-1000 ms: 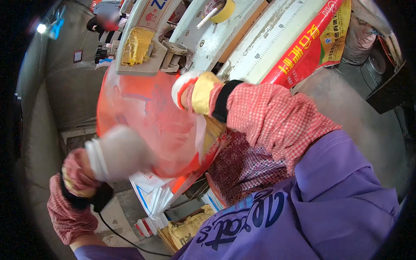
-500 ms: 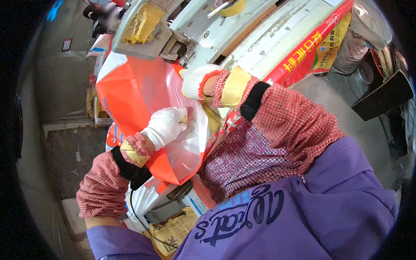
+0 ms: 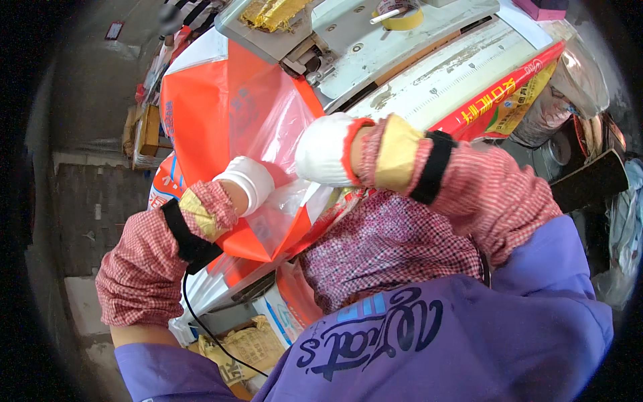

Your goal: The recorder uses a sewing machine to seal the edges of large plastic bags.

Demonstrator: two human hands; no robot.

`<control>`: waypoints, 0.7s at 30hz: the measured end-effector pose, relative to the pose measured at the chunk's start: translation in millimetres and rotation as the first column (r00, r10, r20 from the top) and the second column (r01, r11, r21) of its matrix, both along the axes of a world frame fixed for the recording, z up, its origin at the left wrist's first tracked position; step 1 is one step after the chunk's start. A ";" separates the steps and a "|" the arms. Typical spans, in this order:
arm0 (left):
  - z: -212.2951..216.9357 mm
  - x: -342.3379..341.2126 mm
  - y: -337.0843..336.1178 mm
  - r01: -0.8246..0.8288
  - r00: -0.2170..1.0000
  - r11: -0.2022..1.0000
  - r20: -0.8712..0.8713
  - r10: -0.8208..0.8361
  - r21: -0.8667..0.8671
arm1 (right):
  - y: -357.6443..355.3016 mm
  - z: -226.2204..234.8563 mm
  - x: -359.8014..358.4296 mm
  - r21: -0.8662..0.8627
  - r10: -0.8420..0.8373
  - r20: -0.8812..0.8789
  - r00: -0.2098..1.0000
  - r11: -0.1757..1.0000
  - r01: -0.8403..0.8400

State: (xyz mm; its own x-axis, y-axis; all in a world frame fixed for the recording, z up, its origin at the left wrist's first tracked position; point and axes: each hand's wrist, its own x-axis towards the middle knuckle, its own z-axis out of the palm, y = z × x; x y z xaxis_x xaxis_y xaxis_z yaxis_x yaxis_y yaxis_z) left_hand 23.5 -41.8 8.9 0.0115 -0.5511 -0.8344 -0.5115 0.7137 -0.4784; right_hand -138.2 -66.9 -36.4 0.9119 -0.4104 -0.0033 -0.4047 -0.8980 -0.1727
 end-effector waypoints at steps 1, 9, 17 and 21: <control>-2.7 2.9 -2.8 -0.043 0.999 0.999 0.001 0.043 0.023 | 0.1 1.4 -8.4 0.032 -0.017 0.068 0.998 0.999 0.015; 12.9 2.2 -17.3 -0.119 0.709 0.986 -0.685 0.165 0.115 | -23.2 -18.1 -40.5 0.858 -0.898 0.372 0.235 0.430 0.283; -6.1 -48.7 26.6 -0.627 0.033 0.644 -0.811 0.584 0.439 | -5.4 -21.1 -0.3 0.680 -0.839 0.170 0.517 0.480 0.555; -11.0 -47.4 37.7 -0.423 0.035 0.551 -0.595 0.803 0.719 | 15.3 -18.2 5.1 0.637 -0.824 0.111 0.556 0.488 0.597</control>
State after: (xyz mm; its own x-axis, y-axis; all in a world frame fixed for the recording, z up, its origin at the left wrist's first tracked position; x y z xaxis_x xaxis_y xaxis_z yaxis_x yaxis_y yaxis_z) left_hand -23.8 -4.0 -2.0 -0.5220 -0.4833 -0.7028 -0.7530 -0.1258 0.6459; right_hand -133.1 -51.7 -54.6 0.2637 -0.9507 -0.1630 -0.6608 -0.0550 -0.7486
